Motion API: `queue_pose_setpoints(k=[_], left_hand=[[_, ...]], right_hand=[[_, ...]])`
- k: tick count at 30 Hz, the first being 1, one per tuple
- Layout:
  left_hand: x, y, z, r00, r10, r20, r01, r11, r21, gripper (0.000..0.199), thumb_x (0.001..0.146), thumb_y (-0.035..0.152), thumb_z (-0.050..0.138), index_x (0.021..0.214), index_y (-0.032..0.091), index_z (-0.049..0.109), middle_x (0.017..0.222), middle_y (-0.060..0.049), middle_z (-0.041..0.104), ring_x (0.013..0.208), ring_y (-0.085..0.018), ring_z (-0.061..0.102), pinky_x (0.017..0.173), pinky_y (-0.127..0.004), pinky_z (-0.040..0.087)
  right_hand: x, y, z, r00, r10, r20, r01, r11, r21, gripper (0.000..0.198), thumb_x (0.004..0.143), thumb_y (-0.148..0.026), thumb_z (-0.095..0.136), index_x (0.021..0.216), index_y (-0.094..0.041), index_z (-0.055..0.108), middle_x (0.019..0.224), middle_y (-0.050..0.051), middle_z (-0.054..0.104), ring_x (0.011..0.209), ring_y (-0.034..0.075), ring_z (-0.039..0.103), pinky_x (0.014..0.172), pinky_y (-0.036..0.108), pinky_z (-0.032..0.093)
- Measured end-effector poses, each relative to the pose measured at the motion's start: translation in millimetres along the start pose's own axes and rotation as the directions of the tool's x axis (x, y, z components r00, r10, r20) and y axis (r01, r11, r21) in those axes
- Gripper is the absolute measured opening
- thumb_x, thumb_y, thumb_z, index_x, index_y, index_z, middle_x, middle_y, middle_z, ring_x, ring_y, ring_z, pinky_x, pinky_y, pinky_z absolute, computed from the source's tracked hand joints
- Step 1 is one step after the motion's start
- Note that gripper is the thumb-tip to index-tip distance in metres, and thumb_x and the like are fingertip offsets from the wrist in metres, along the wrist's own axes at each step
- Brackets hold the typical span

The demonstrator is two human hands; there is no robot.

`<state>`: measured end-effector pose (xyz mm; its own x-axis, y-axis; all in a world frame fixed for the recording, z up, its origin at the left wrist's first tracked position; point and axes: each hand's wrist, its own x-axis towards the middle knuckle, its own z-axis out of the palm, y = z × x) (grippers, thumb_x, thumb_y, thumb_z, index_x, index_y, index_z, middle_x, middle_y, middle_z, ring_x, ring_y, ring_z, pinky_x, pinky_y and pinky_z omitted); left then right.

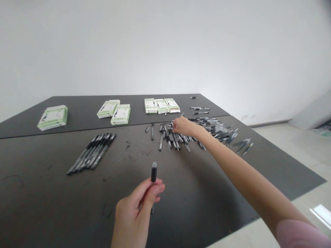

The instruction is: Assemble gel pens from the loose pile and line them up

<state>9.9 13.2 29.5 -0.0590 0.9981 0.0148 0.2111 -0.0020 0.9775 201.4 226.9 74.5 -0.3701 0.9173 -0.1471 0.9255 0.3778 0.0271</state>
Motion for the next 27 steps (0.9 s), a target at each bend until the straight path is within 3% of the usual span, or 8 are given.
queue_pose_setpoints(k=[5, 16, 21, 27], left_hand=[[-1.3, 1.8, 0.3, 1.0, 0.001, -0.01, -0.001, 1.0, -0.01, 0.026, 0.079, 0.042, 0.055, 0.089, 0.021, 0.068, 0.079, -0.001, 0.074, 0.075, -0.018, 0.07, 0.066, -0.026, 0.059], [-0.3, 1.3, 2.2, 1.0, 0.005, -0.021, -0.005, 1.0, 0.016, 0.026, 0.078, 0.043, 0.057, 0.091, 0.022, 0.068, 0.079, 0.0, 0.074, 0.074, -0.017, 0.07, 0.066, -0.023, 0.059], [0.3, 2.6, 3.1, 1.0, -0.004, -0.015, 0.004, 1.0, 0.015, 0.028, 0.078, 0.044, 0.057, 0.092, 0.022, 0.068, 0.079, 0.001, 0.074, 0.074, -0.016, 0.07, 0.064, -0.022, 0.059], [-0.1, 0.9, 2.6, 1.0, -0.002, -0.026, 0.002, 1.0, 0.025, 0.029, 0.079, 0.045, 0.056, 0.094, 0.022, 0.067, 0.079, 0.0, 0.074, 0.076, -0.017, 0.07, 0.066, -0.023, 0.059]], right_hand=[[-17.6, -6.9, 10.8, 0.998, -0.037, 0.049, 0.035, 0.999, 0.035, 0.022, 0.079, -0.032, 0.061, 0.087, -0.013, 0.07, 0.087, 0.01, 0.07, 0.087, 0.02, 0.065, 0.069, 0.021, 0.045], [-26.1, -8.4, 20.3, 0.994, -0.007, 0.11, 0.007, 1.0, 0.004, 0.024, 0.087, -0.034, 0.054, 0.095, -0.013, 0.061, 0.099, 0.006, 0.064, 0.092, 0.017, 0.06, 0.082, 0.038, 0.048], [-42.3, -10.3, 19.8, 0.995, -0.01, 0.095, 0.008, 1.0, 0.025, 0.019, 0.081, -0.027, 0.059, 0.089, -0.013, 0.068, 0.091, 0.012, 0.068, 0.093, 0.023, 0.062, 0.076, 0.027, 0.045], [-59.2, -12.6, 16.7, 0.999, -0.025, 0.022, 0.024, 0.999, 0.044, 0.024, 0.085, -0.026, 0.048, 0.09, -0.014, 0.068, 0.09, 0.012, 0.069, 0.092, 0.022, 0.063, 0.076, 0.025, 0.043]])
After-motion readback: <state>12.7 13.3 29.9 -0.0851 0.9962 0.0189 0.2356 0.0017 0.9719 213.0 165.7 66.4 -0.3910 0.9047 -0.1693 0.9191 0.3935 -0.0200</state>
